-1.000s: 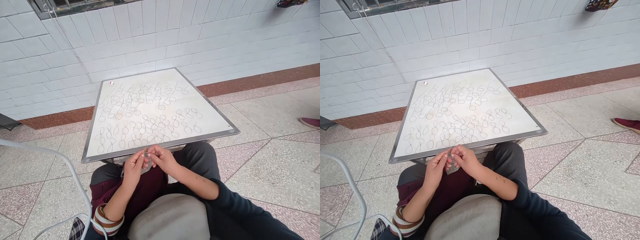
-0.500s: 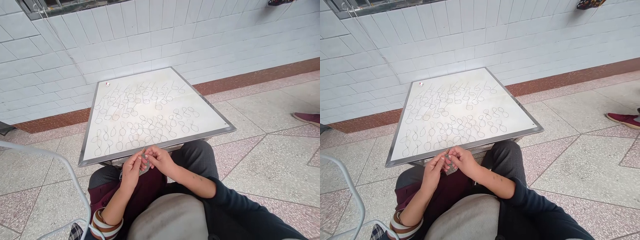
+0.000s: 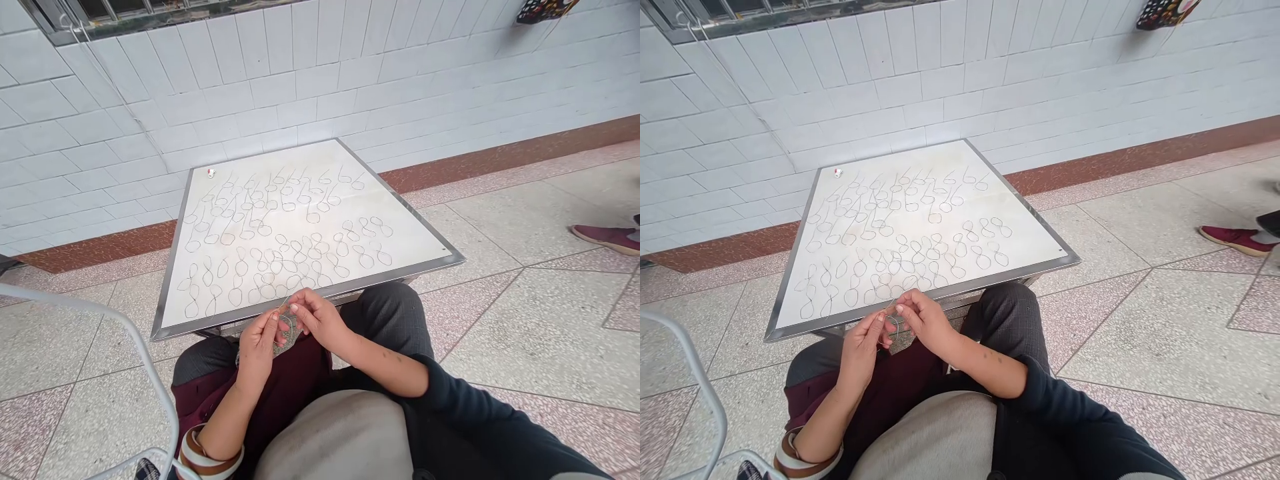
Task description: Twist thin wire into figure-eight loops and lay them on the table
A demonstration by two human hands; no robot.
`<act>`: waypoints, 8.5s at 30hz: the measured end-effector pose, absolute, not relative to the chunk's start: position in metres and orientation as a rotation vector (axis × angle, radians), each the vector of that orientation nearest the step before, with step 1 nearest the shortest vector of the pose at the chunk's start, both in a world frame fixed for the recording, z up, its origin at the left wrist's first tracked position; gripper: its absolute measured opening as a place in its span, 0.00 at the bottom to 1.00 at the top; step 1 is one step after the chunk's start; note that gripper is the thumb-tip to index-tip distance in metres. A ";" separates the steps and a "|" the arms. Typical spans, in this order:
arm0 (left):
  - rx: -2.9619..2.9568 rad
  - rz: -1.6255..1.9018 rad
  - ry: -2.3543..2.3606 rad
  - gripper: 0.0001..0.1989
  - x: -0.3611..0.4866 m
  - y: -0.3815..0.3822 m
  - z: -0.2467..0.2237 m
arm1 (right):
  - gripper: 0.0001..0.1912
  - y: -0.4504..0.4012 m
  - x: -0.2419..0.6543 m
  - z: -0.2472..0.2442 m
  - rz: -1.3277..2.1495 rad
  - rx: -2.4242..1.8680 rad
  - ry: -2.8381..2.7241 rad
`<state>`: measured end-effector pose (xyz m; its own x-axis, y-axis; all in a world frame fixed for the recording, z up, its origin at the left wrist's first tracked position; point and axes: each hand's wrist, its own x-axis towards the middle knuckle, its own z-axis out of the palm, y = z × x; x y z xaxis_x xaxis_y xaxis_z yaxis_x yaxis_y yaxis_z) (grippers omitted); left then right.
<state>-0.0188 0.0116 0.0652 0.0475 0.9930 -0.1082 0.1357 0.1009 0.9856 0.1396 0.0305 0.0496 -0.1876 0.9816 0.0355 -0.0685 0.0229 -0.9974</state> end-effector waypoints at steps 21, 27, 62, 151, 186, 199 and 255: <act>0.675 1.219 1.177 0.16 -0.009 0.018 0.045 | 0.18 0.025 0.140 0.039 1.519 -0.867 -1.018; 0.836 1.271 1.231 0.21 -0.011 0.014 0.041 | 0.18 0.029 0.140 0.033 1.464 -0.931 -0.992; 1.512 0.913 1.310 0.29 -0.010 0.003 0.052 | 0.12 0.038 0.178 0.049 0.259 -0.791 -2.514; 1.280 0.848 1.089 0.32 -0.003 0.001 0.051 | 0.12 0.031 0.163 0.028 0.523 -1.016 -2.056; 1.250 0.911 1.094 0.39 -0.004 0.006 0.037 | 0.10 0.028 0.150 0.023 1.269 -1.110 -1.486; 1.348 0.818 1.187 0.36 -0.005 0.001 0.037 | 0.02 0.021 0.147 0.027 0.944 -1.195 -1.824; 0.863 1.276 1.074 0.35 -0.012 0.012 0.043 | 0.19 0.015 0.134 0.012 1.827 -0.996 -1.009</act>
<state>-0.0124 0.0119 0.0427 -0.0268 0.9899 -0.1390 -0.3057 0.1243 0.9440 0.1337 0.0151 0.0116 -0.3647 0.8974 -0.2485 -0.2675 -0.3566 -0.8952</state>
